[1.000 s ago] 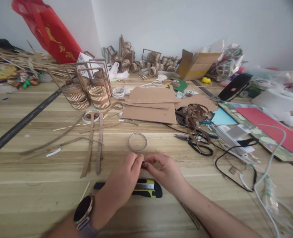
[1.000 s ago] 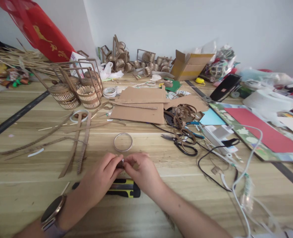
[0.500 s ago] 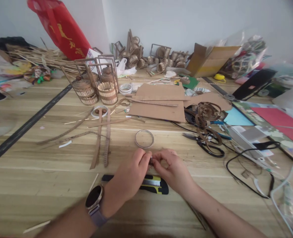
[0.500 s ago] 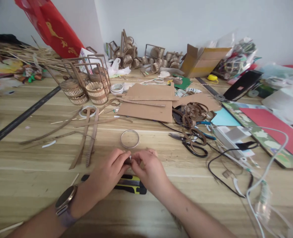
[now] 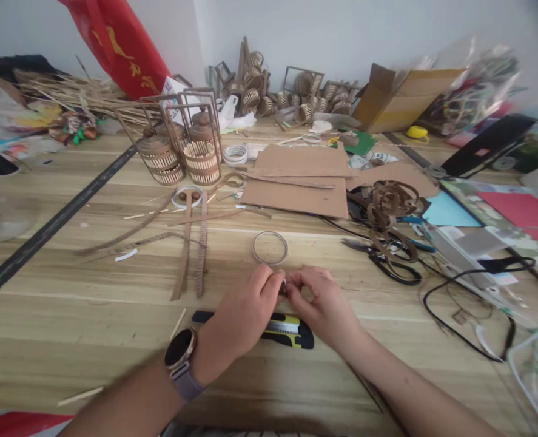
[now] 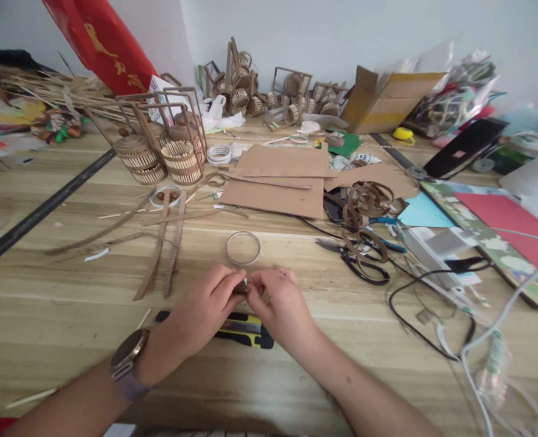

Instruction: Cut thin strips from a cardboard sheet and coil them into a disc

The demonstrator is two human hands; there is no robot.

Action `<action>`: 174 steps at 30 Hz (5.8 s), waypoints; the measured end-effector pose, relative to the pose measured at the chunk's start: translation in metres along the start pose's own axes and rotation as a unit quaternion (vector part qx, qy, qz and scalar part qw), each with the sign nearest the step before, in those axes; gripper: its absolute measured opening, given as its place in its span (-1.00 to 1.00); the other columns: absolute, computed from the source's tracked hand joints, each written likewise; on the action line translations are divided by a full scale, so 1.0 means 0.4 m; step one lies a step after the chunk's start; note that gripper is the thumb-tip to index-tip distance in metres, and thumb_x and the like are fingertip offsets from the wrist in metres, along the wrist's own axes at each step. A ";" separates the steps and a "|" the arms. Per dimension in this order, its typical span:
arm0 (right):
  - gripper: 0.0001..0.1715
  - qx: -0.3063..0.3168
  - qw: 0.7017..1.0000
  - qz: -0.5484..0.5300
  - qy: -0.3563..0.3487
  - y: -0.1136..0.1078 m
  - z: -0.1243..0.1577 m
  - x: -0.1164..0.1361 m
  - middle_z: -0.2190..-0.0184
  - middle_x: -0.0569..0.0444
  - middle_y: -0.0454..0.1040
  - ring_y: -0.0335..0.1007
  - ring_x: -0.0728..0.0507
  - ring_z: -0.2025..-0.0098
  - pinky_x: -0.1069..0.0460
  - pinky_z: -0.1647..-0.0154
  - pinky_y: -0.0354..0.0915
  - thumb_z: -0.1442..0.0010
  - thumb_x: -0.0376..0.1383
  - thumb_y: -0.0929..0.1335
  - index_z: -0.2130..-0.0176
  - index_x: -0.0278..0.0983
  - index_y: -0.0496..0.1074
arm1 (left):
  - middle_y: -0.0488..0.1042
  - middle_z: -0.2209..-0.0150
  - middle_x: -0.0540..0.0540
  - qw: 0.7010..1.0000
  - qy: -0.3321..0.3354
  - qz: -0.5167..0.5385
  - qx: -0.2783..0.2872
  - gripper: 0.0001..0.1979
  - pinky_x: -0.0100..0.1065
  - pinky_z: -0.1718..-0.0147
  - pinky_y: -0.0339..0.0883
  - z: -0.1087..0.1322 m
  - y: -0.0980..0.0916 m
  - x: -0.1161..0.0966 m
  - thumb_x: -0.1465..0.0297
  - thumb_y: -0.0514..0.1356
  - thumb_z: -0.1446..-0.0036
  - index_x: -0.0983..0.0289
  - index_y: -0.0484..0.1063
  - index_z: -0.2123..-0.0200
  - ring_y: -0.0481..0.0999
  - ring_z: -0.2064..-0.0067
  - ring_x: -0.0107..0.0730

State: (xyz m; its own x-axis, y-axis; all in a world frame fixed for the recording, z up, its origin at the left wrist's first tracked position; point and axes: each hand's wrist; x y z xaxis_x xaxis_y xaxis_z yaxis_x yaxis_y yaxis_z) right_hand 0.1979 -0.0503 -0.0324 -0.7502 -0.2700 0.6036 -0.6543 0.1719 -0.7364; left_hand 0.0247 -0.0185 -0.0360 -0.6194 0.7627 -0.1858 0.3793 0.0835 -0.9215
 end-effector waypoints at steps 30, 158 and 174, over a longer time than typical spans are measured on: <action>-0.89 -0.057 0.980 0.099 -0.161 -0.021 -0.005 -0.021 0.42 0.16 0.58 0.47 -0.05 0.38 -0.05 0.02 0.18 -0.33 -0.31 0.33 0.27 -0.21 0.45 | 0.47 0.19 0.11 0.998 -0.033 0.012 0.055 -0.81 -0.32 0.26 0.47 -0.005 -0.009 0.000 0.46 0.04 -0.34 0.27 0.40 0.07 0.52 0.27 -0.32; -0.80 -0.011 0.992 -0.045 -0.117 -0.043 -0.004 -0.027 0.43 0.06 0.62 0.54 -0.08 0.41 0.07 0.39 0.44 -0.29 -0.25 0.35 0.31 -0.21 0.58 | 0.63 0.30 0.11 0.960 0.035 0.242 -0.135 -0.81 -0.35 0.25 0.51 -0.018 -0.033 0.024 0.57 0.11 -0.29 0.31 0.54 0.23 0.61 0.27 -0.33; -0.88 -0.103 0.986 -0.130 -0.008 -0.031 0.004 -0.011 0.33 0.07 0.67 0.61 -0.17 0.29 -0.05 0.23 0.53 -0.18 -0.20 0.45 0.26 -0.11 0.64 | 0.67 0.22 0.03 0.903 -0.155 0.395 -0.065 -0.83 -0.40 0.17 0.48 -0.019 -0.048 0.022 0.51 0.23 -0.21 0.24 0.57 0.16 0.64 0.21 -0.36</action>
State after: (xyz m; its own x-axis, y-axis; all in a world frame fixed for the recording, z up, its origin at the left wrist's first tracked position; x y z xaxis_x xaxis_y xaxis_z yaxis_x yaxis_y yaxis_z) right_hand 0.2094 -0.0529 -0.0264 -0.5531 -0.3458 0.7579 -0.8317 0.2820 -0.4783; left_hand 0.0172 -0.0085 -0.0172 -0.2751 0.4036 -0.8726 0.8519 -0.3185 -0.4158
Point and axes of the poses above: each hand's wrist, its own z-axis away from the middle knuckle, its own y-axis out of the palm, x = y × z
